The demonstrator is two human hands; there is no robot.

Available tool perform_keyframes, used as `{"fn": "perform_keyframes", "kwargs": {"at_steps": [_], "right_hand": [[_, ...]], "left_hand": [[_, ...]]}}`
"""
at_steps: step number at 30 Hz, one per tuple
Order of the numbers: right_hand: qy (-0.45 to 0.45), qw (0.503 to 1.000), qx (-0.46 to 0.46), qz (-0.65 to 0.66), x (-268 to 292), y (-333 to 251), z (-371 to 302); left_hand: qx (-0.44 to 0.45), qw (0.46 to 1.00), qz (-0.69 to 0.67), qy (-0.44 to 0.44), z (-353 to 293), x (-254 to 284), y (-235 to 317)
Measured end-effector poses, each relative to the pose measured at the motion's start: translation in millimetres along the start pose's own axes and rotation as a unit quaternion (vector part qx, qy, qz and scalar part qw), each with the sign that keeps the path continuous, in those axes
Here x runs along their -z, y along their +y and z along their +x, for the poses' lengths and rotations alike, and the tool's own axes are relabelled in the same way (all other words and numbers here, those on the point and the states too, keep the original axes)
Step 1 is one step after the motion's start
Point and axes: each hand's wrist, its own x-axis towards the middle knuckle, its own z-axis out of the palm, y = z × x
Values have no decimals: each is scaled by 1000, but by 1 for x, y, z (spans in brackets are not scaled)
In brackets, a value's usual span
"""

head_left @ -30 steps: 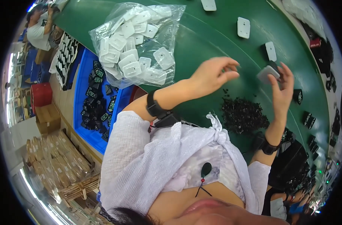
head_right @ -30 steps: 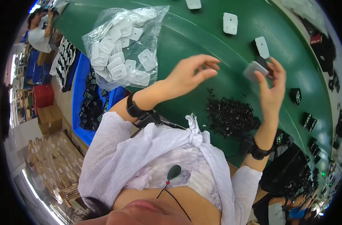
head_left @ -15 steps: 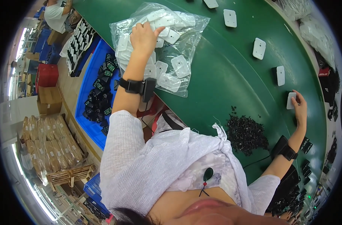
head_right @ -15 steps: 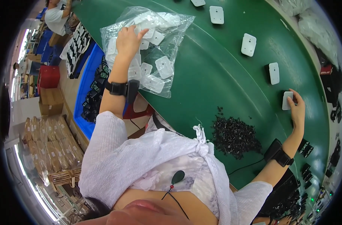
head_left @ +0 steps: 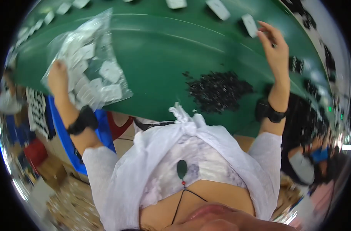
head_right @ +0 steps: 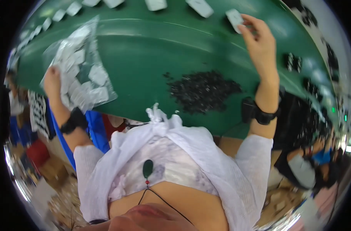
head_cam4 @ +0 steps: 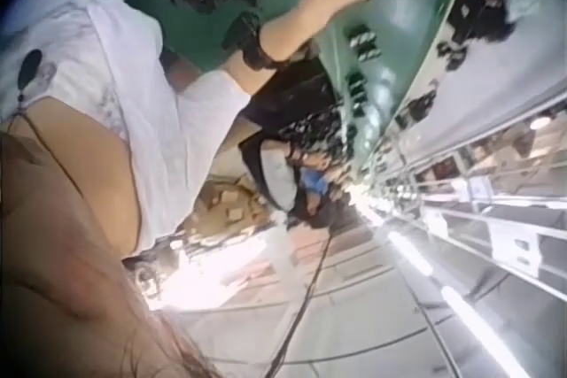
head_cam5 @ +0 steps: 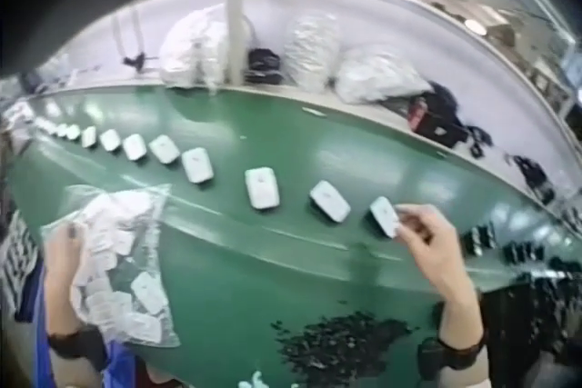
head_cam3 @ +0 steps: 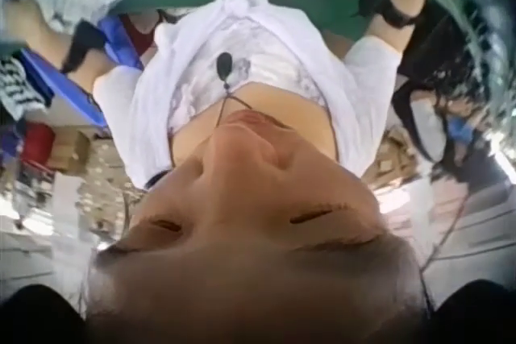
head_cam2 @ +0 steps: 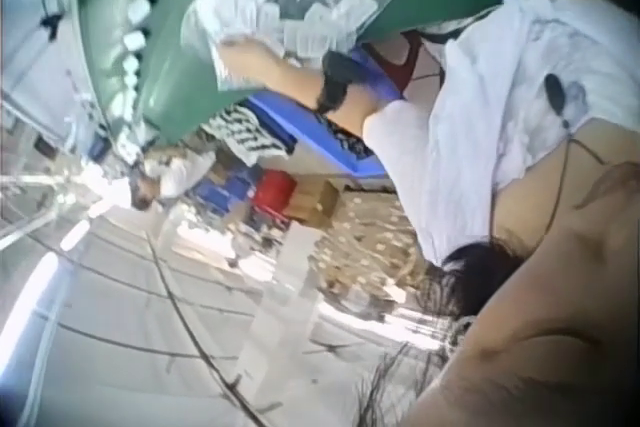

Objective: The person is assembling small electronic components into plastic housings on a production line.

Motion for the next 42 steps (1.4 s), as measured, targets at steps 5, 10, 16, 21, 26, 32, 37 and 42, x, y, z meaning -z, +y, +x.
{"fn": "perform_keyframes", "kwargs": {"at_steps": [5, 10, 16, 21, 26, 32, 37, 42], "right_hand": [[-41, 994, -7, -99, 4, -21, -53], [-40, 979, -69, -186, 6, -7, -96], [-77, 940, -183, -276, 23, 4, -133], [-69, 965, -145, -208, 8, 9, -143], [-73, 974, -124, -177, -5, -1, -137], [-52, 969, -119, -212, -11, -6, -137], [-37, 982, -104, -155, -13, -3, -140], [-16, 985, -132, -114, -14, 3, -144]], "left_hand": [[-24, 951, -306, 42, -15, 33, 80], [-7, 737, -661, -141, -60, 41, 194], [-62, 647, -701, -293, -90, 49, 260], [-101, 610, -714, -330, -102, 49, 298], [-122, 599, -719, -331, -109, 56, 315], [-82, 598, -722, -339, -115, 59, 319], [-111, 604, -720, -323, -116, 55, 319], [-126, 610, -717, -314, -118, 54, 321]]}}
